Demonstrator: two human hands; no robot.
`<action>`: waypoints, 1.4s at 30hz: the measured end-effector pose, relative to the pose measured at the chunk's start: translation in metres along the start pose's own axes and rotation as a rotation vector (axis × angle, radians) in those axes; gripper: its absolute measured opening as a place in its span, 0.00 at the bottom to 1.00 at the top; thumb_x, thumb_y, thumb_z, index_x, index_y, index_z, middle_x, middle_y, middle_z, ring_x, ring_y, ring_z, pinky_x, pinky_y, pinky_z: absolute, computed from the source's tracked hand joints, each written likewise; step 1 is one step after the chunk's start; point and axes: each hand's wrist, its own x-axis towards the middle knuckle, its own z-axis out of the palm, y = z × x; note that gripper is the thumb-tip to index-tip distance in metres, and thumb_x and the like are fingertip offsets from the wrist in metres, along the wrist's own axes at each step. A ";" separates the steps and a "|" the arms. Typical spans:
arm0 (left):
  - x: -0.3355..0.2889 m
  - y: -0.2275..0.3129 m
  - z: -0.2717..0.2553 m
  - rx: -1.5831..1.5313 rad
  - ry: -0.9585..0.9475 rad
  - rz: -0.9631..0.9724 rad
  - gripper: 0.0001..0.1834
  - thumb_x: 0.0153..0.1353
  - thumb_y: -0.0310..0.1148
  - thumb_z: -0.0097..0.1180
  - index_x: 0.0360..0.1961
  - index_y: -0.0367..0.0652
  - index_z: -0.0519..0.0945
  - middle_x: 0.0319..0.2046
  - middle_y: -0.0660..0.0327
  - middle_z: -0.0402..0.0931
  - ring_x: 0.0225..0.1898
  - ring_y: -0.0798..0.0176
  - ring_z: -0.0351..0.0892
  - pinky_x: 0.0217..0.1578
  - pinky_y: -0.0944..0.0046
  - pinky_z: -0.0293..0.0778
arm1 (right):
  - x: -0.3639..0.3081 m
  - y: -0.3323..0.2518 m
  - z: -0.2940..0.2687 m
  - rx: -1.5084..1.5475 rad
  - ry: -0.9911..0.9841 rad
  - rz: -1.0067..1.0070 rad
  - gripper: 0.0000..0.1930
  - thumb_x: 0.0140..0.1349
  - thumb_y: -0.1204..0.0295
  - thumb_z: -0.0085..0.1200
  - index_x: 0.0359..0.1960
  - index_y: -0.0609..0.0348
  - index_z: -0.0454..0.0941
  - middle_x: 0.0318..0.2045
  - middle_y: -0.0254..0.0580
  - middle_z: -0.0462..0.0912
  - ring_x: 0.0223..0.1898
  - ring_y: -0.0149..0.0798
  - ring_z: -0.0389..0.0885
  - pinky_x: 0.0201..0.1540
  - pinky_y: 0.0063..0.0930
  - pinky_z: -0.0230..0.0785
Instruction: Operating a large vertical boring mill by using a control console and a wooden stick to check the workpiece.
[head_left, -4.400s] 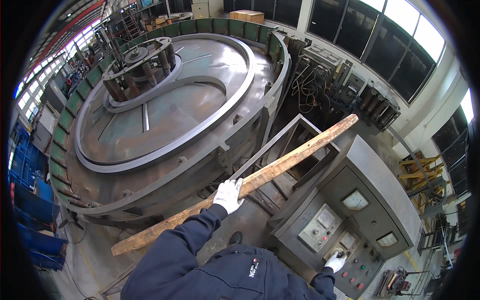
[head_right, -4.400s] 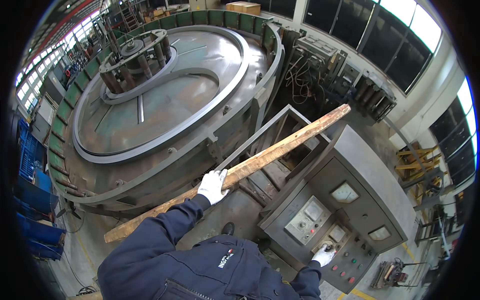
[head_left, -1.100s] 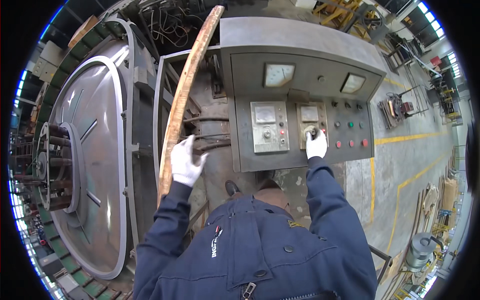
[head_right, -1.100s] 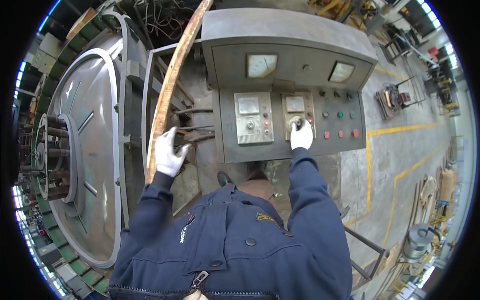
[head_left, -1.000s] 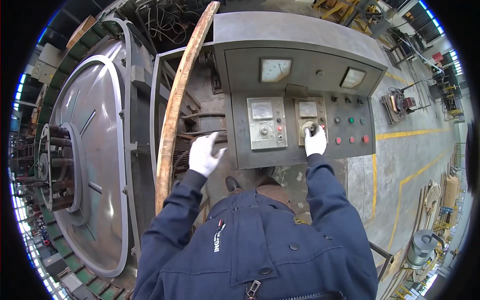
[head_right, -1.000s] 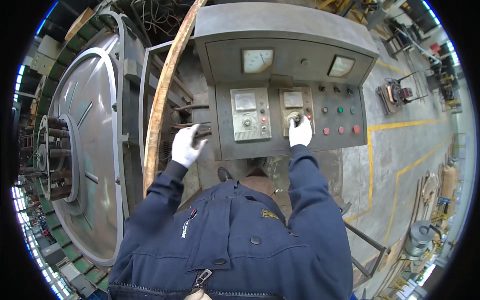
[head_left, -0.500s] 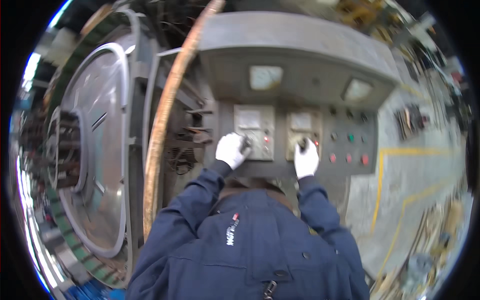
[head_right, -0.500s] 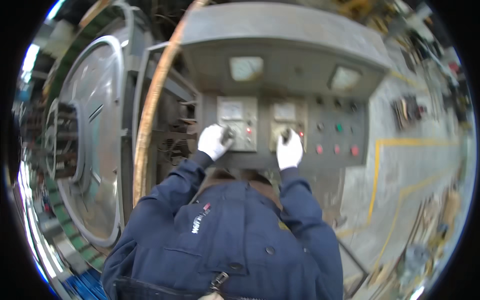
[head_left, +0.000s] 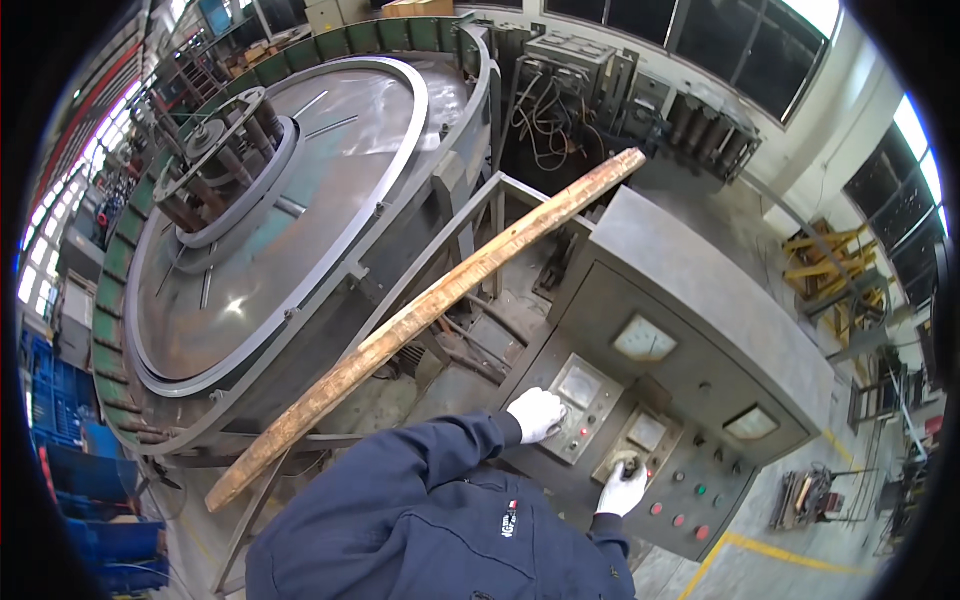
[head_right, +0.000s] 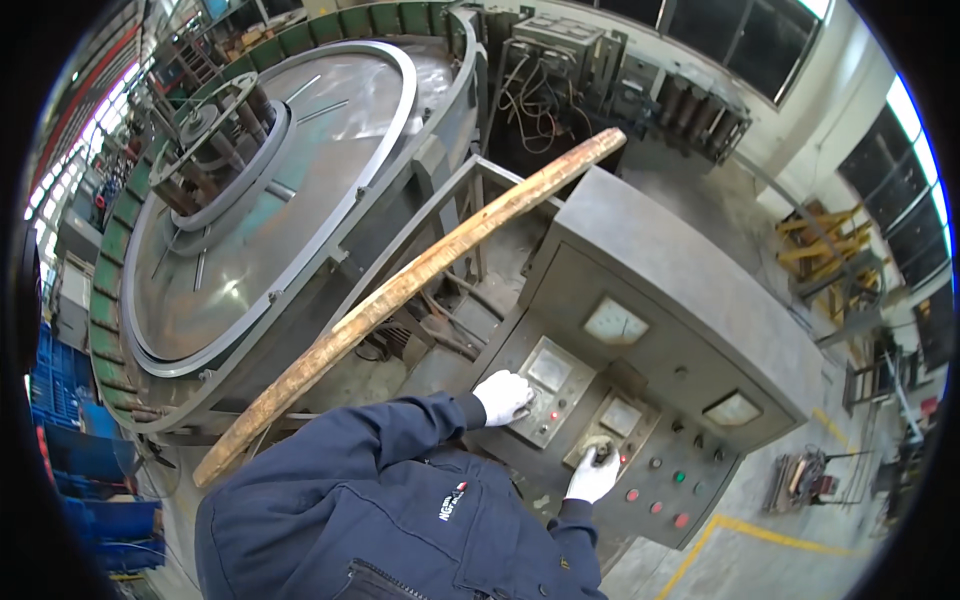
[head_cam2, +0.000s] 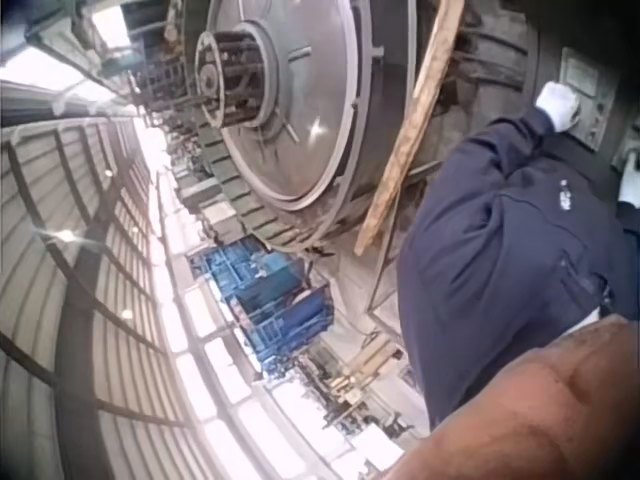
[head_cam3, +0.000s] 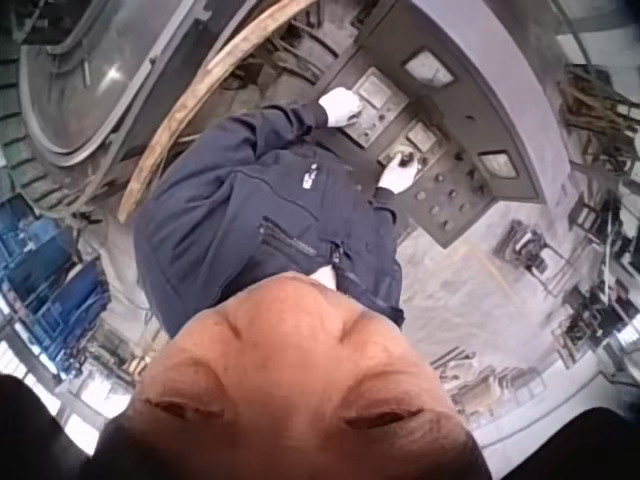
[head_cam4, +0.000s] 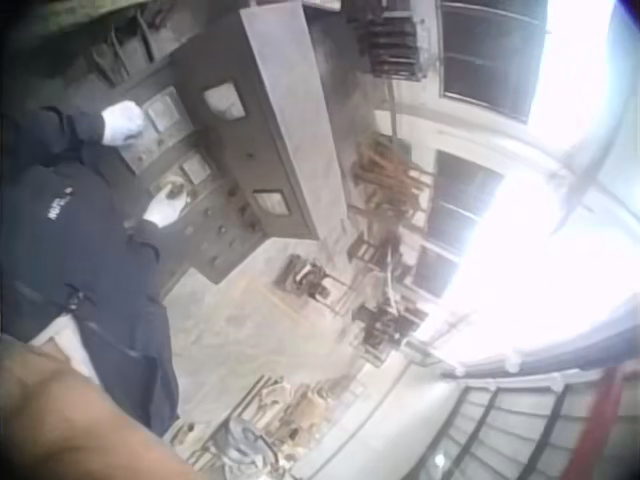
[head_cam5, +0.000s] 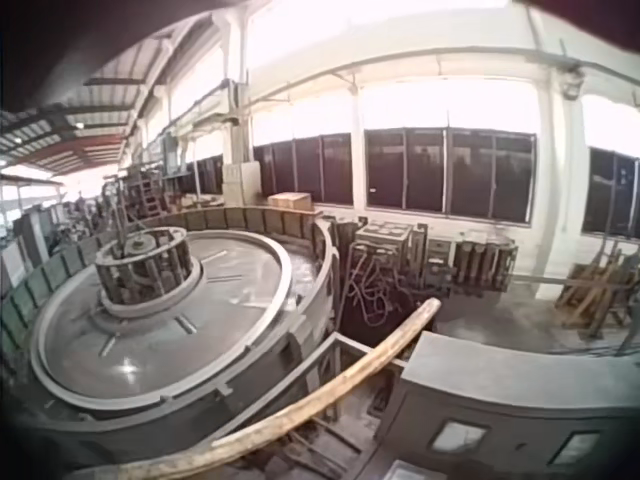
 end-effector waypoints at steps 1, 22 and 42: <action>-0.001 -0.002 0.003 0.012 0.009 0.006 0.13 0.63 0.44 0.68 0.38 0.46 0.84 0.35 0.55 0.84 0.41 0.47 0.87 0.43 0.47 0.79 | 0.001 -0.001 0.000 0.008 -0.004 -0.003 0.20 0.67 0.67 0.68 0.58 0.63 0.85 0.51 0.55 0.88 0.52 0.54 0.88 0.58 0.44 0.79; -0.002 -0.015 0.015 -0.027 0.009 0.060 0.12 0.65 0.43 0.67 0.41 0.48 0.84 0.37 0.58 0.82 0.44 0.51 0.85 0.45 0.49 0.77 | -0.001 -0.001 0.004 0.028 -0.022 0.036 0.21 0.67 0.71 0.69 0.58 0.68 0.83 0.52 0.56 0.90 0.53 0.53 0.89 0.61 0.42 0.78; -0.002 -0.021 0.020 -0.046 0.027 0.083 0.13 0.65 0.43 0.66 0.43 0.47 0.84 0.38 0.57 0.82 0.44 0.50 0.85 0.44 0.48 0.77 | -0.001 0.003 0.008 -0.028 -0.031 0.047 0.21 0.67 0.71 0.68 0.59 0.68 0.83 0.55 0.56 0.88 0.57 0.54 0.87 0.64 0.42 0.76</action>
